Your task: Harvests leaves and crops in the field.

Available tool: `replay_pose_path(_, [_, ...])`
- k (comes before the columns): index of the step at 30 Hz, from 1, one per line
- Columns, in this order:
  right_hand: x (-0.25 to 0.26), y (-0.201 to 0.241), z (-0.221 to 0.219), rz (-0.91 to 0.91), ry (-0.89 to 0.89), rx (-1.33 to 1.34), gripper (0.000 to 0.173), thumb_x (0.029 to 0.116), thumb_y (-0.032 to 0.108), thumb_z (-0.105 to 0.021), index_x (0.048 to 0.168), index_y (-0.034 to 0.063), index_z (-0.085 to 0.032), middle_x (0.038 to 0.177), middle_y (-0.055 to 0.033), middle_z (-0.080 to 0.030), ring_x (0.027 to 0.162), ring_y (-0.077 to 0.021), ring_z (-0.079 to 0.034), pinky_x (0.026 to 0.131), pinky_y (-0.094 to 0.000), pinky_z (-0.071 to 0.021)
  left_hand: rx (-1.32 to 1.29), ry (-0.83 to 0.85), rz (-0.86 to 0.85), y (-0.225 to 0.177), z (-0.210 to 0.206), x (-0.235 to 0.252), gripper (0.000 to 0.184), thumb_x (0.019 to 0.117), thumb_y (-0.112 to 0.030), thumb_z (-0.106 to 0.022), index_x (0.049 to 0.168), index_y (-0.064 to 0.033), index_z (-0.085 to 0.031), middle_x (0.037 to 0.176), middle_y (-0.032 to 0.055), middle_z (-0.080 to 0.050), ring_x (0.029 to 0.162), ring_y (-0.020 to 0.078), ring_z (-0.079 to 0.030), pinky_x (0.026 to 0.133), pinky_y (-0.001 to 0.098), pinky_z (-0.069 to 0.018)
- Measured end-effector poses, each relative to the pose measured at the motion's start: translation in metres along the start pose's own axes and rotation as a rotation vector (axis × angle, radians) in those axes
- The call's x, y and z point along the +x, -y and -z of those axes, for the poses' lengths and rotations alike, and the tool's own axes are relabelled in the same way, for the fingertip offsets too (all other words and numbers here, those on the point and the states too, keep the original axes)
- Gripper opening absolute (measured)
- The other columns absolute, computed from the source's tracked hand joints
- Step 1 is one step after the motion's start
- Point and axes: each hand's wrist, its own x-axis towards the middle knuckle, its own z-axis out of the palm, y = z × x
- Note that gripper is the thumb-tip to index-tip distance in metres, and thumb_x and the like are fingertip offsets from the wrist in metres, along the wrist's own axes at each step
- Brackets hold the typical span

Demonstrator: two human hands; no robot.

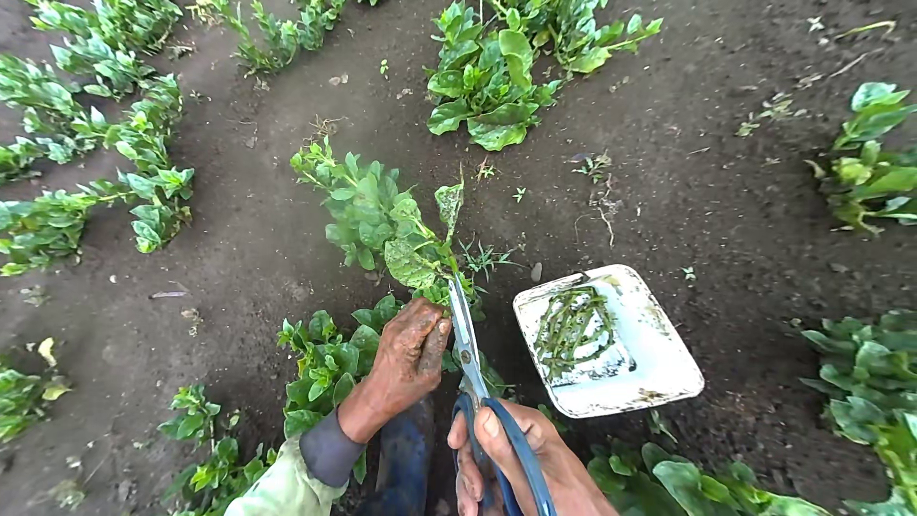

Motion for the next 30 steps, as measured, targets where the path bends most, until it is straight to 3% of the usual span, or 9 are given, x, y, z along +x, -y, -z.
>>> replay_pose_path(14, [-0.002,0.001,0.000,-0.010,-0.038,-0.012,0.035,0.1066,0.037,-0.055,0.103,0.0038,-0.067,0.073,-0.0048,-0.068,0.057,-0.0091,-0.065,0.046,-0.0205,-0.0501,0.023,0.010,-0.018,-0.002,-0.005,-0.001,0.025,0.1044,-0.011,-0.048,0.094,0.0043,-0.065,0.090,0.0128,-0.064,0.090,0.0145,-0.063,0.085,0.0251,-0.0534])
replay_pose_path(23, [-0.002,-0.001,-0.001,0.006,-0.095,-0.043,0.031,0.1030,0.033,-0.063,0.096,0.0034,-0.069,0.067,-0.0038,-0.066,0.056,-0.0093,-0.064,0.048,-0.0218,-0.0527,-0.009,0.029,0.005,-0.002,-0.003,-0.001,0.026,0.1055,-0.011,-0.047,0.095,0.0043,-0.065,0.090,0.0122,-0.064,0.090,0.0132,-0.063,0.085,0.0248,-0.0533])
replay_pose_path(27, [-0.008,0.002,-0.002,0.018,-0.050,-0.124,0.028,0.1018,0.032,-0.065,0.092,0.0056,-0.070,0.066,-0.0009,-0.066,0.056,-0.0072,-0.063,0.050,-0.0221,-0.0525,-0.284,0.102,0.112,0.000,0.006,-0.002,0.027,0.1092,-0.013,-0.042,0.102,0.0015,-0.063,0.096,0.0032,-0.061,0.094,0.0040,-0.059,0.087,0.0223,-0.0509])
replay_pose_path(30, [-0.016,0.005,0.007,0.094,0.050,-0.134,0.035,0.1044,0.040,-0.058,0.100,0.0063,-0.069,0.073,0.0011,-0.068,0.061,-0.0078,-0.065,0.053,-0.0244,-0.0552,-0.523,0.184,0.130,0.004,0.020,0.001,0.028,0.1121,-0.026,-0.038,0.105,-0.0130,-0.062,0.102,-0.0081,-0.063,0.102,-0.0008,-0.057,0.093,0.0225,-0.0484])
